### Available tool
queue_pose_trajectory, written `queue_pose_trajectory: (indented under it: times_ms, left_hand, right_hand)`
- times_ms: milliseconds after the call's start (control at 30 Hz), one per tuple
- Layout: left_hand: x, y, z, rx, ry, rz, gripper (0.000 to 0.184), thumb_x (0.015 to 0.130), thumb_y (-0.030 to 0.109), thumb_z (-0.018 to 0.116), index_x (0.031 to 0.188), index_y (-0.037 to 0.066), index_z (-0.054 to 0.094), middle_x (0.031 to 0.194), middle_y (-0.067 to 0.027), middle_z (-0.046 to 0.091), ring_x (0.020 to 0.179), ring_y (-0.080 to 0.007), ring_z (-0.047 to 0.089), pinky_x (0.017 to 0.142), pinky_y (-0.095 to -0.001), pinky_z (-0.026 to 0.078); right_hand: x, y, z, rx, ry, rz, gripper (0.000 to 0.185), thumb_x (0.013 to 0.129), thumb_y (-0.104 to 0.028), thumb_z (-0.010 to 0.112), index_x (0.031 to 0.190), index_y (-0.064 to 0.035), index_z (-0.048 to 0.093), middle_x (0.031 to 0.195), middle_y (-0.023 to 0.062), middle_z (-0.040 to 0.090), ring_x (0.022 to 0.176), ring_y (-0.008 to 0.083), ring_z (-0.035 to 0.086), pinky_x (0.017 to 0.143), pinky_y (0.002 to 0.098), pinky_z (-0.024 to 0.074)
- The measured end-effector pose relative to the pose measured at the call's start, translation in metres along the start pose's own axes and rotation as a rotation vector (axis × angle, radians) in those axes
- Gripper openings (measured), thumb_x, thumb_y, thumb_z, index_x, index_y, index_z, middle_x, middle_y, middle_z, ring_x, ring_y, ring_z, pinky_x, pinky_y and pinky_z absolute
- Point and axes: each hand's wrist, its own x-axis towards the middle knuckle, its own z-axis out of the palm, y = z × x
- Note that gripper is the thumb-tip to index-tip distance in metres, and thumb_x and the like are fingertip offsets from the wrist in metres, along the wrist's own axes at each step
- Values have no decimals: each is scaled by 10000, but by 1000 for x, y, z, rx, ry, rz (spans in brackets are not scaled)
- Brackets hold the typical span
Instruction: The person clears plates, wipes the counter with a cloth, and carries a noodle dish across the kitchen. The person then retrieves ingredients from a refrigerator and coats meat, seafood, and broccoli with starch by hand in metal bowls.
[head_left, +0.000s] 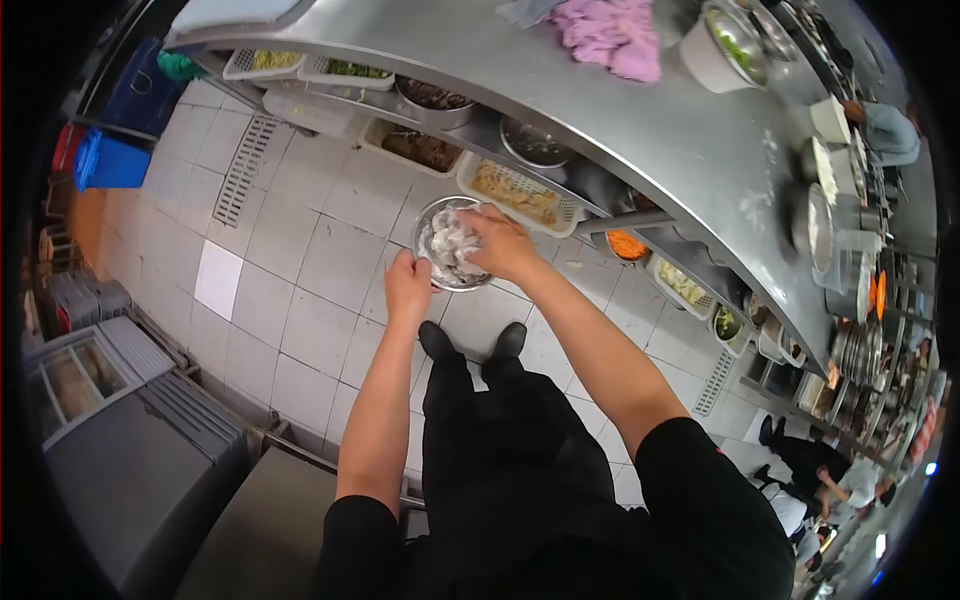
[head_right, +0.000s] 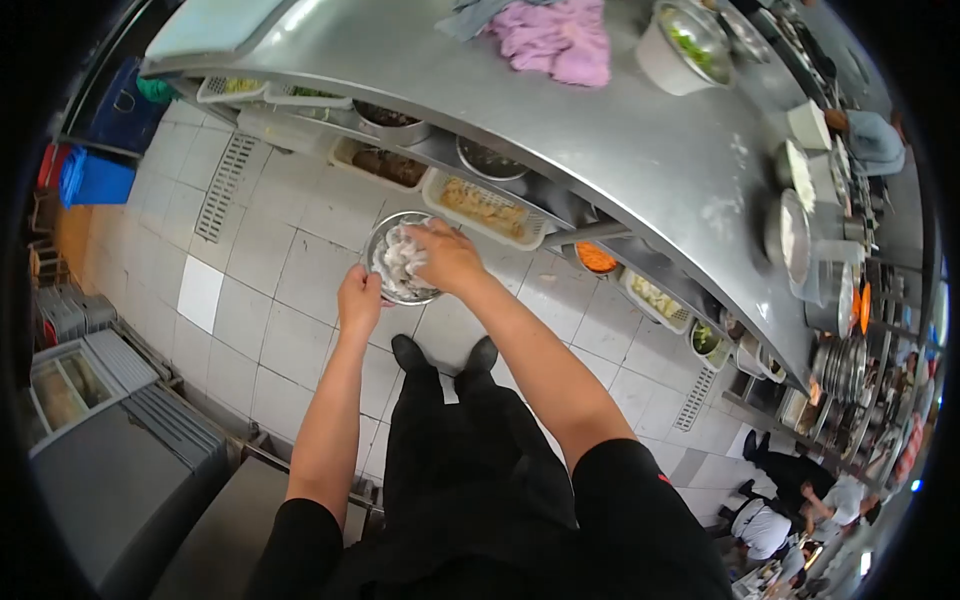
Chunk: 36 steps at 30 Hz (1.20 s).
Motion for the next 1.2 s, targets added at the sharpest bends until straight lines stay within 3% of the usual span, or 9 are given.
queue_pose_trajectory:
  times_ms: [167, 333, 400, 600, 767, 833, 967, 1100, 1200]
  left_hand:
    - [29, -38, 53, -117, -71, 77, 209, 906, 106, 542, 752, -14, 468, 641, -108, 589, 553, -189, 654, 468, -324, 515]
    - [82, -114, 107, 34, -120, 20, 192, 901, 86, 543, 764, -35, 483, 659, -138, 603, 532, -205, 644, 481, -344, 545]
    - [106, -140, 125, -42, -122, 10, 188, 900, 84, 542, 766, -36, 487, 661, -138, 605, 529, -206, 641, 474, -336, 548]
    - [130, -219, 156, -161, -174, -37, 181, 899, 97, 531, 794, -49, 510, 676, -134, 609, 550, -209, 649, 464, -327, 554]
    - [151, -248, 183, -277, -229, 82, 201, 899, 124, 514, 786, -41, 503, 691, -128, 608, 553, -212, 648, 479, -340, 549]
    - [155, -255, 187, -289, -212, 41, 199, 895, 120, 517, 776, -38, 494, 690, -134, 606, 556, -215, 651, 475, -338, 544]
    - [156, -258, 184, -256, -202, 37, 206, 890, 117, 518, 757, -34, 474, 703, -153, 602, 555, -233, 655, 470, -340, 547]
    - [147, -250, 177, -319, -170, -41, 200, 891, 111, 509, 765, -43, 484, 709, -150, 602, 547, -233, 651, 470, -336, 550]
    - [144, -263, 177, -287, -132, -17, 201, 890, 107, 506, 765, -49, 486, 705, -146, 598, 542, -226, 643, 470, -332, 550]
  right_hand:
    - [52, 62, 87, 61, 155, 276, 773, 680, -248, 777, 1381, -185, 457, 1309, 188, 521, 1257, 345, 502, 1041, 406, 416]
    - [93, 142, 142, 57, 226, 239, 624, 679, -175, 743, 1266, -142, 533, 1281, 218, 498, 1169, 413, 520, 995, 432, 430]
    - [97, 166, 163, -151, 426, 116, 583, 695, -170, 723, 1254, -136, 561, 1293, 213, 498, 1186, 419, 496, 1002, 448, 423]
    - [75, 203, 218, -268, 121, 7, 503, 804, -184, 677, 1296, -226, 584, 1350, 81, 519, 1257, 413, 456, 1041, 582, 356]
    - [98, 264, 223, -210, 586, -366, 462, 741, -138, 727, 1194, -205, 661, 1164, 78, 645, 1105, 304, 592, 1018, 523, 401]
    - [125, 284, 201, -195, 713, -395, 387, 801, -118, 655, 1187, -147, 656, 1123, 144, 664, 1065, 335, 622, 988, 492, 438]
    - [203, 365, 160, -333, 473, 274, 407, 896, -208, 591, 1303, -193, 583, 1268, 137, 607, 1151, 299, 588, 990, 397, 456]
    - [239, 431, 135, -444, 297, 339, 476, 900, -213, 568, 1373, -219, 517, 1298, 141, 591, 1167, 308, 581, 1006, 417, 446]
    - [275, 479, 93, -645, 673, 272, 558, 843, -248, 628, 1376, -141, 505, 1268, 191, 597, 1190, 329, 563, 993, 426, 445]
